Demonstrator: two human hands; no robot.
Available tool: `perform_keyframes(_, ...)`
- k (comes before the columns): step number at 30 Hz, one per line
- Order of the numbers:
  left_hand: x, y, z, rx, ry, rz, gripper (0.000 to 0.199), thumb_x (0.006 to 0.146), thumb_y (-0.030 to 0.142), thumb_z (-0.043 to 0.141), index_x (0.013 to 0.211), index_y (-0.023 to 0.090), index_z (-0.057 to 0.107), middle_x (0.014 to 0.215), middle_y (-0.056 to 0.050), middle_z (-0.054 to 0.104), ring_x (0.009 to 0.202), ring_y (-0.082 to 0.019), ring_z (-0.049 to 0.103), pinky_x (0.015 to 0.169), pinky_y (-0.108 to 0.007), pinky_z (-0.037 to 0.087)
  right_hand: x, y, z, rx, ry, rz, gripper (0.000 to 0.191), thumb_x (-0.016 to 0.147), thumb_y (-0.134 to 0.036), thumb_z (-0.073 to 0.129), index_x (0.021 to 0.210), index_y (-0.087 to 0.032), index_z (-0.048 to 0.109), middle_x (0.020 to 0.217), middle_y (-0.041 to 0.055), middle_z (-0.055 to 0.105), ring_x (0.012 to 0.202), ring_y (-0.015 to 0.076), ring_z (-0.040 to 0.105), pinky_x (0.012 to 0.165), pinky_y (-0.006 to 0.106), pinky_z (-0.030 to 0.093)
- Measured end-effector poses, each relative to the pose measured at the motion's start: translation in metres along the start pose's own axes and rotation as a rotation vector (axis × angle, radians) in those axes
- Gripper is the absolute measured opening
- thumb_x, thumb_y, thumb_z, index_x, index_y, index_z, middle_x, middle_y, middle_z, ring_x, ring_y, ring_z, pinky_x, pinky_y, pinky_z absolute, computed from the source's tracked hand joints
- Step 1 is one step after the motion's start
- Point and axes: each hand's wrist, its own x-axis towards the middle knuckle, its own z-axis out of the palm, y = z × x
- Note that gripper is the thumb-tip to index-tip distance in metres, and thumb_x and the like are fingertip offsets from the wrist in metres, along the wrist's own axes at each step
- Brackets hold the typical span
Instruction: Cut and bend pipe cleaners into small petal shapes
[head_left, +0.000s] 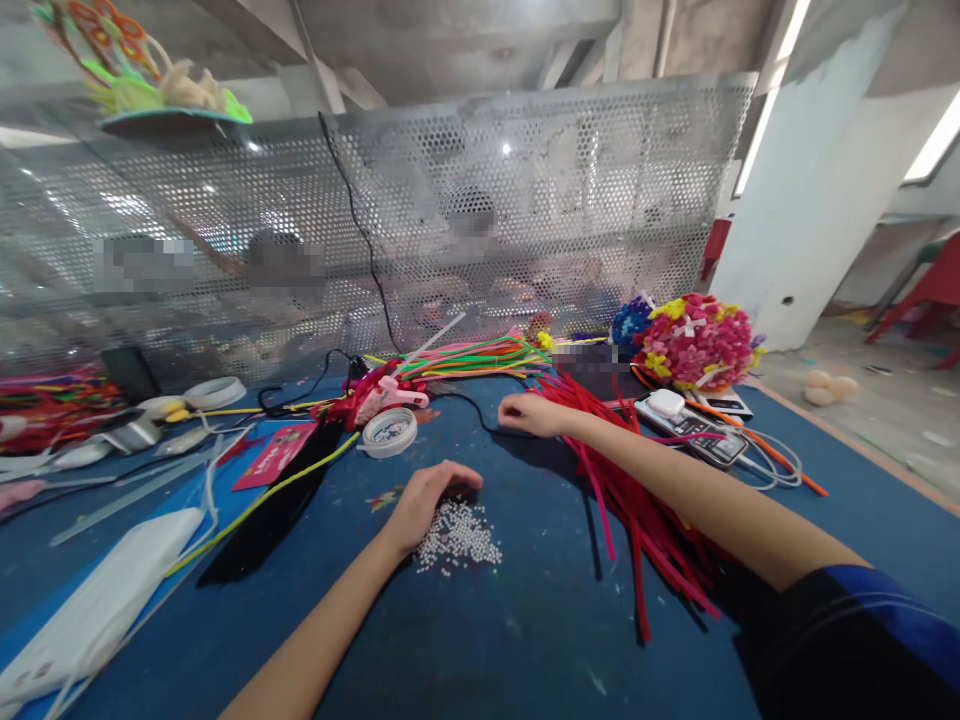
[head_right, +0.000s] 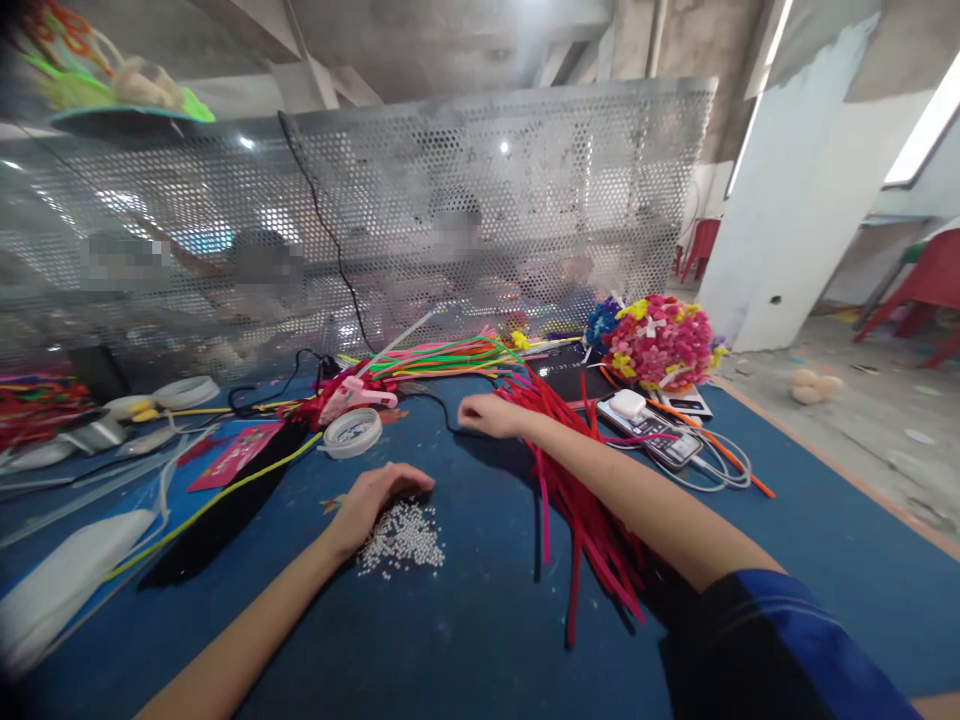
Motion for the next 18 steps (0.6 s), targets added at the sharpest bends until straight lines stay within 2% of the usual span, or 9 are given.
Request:
perform_keyframes(3,0.007,-0.005,-0.003,0.004,0.188,0.012,0.047,0.088,0.047,0.029,0.091,0.016,0.065,0.099,-0.009,0.067,0.096,-0.022,0.060,0.090,-0.037,0.047,-0.009,-0.001,-0.003,0.053,-0.028,-0.031,0.012,0.076,-0.026,0.063,0.084,-0.016,0.064,0.075,-0.0024,0.063,0.067,0.0092,0.056,0.063,0.018,0.040)
perform_keyframes(5,0.008,-0.004,-0.006,0.139,0.234,0.039,0.043,0.087,0.047,0.033,0.095,0.017,0.063,0.106,-0.008,0.064,0.105,-0.022,0.056,0.096,-0.038,0.042,-0.013,0.004,-0.002,0.040,0.029,0.030,0.010,0.078,-0.020,0.060,0.086,-0.014,0.063,0.077,0.0006,0.063,0.069,0.0102,0.056,0.064,0.019,0.039)
perform_keyframes(7,0.004,0.000,-0.006,0.297,0.215,0.053,0.040,0.085,0.047,0.037,0.101,0.019,0.061,0.112,-0.007,0.060,0.111,-0.022,0.051,0.100,-0.038,0.037,-0.016,0.012,0.001,0.010,0.085,0.104,0.009,0.079,-0.014,0.058,0.086,-0.011,0.062,0.080,0.0047,0.063,0.073,0.0121,0.056,0.065,0.021,0.039)
perform_keyframes(10,-0.014,0.006,-0.004,0.459,0.119,0.041,0.043,0.084,0.048,0.041,0.116,0.022,0.054,0.126,-0.007,0.052,0.120,-0.023,0.044,0.104,-0.039,0.032,-0.019,0.021,0.008,-0.023,0.102,0.156,0.007,0.078,-0.015,0.060,0.084,-0.011,0.062,0.080,0.0057,0.062,0.076,0.0139,0.056,0.067,0.023,0.039)
perform_keyframes(14,-0.046,0.009,0.006,0.672,0.025,-0.006,0.066,0.075,0.054,0.053,0.133,0.026,0.038,0.142,-0.009,0.034,0.130,-0.030,0.031,0.105,-0.047,0.027,-0.020,0.023,0.018,-0.060,0.090,0.171,0.006,0.080,-0.019,0.059,0.082,-0.013,0.062,0.083,0.0068,0.060,0.081,0.0157,0.056,0.071,0.024,0.040)
perform_keyframes(18,-0.062,0.009,0.019,0.843,-0.023,0.042,0.085,0.064,0.062,0.061,0.137,0.028,0.033,0.143,-0.010,0.033,0.131,-0.035,0.027,0.106,-0.054,0.021,-0.019,0.022,0.023,-0.090,0.080,0.181,0.007,0.082,-0.019,0.057,0.081,-0.012,0.060,0.085,0.0090,0.059,0.080,0.0168,0.056,0.071,0.025,0.039)
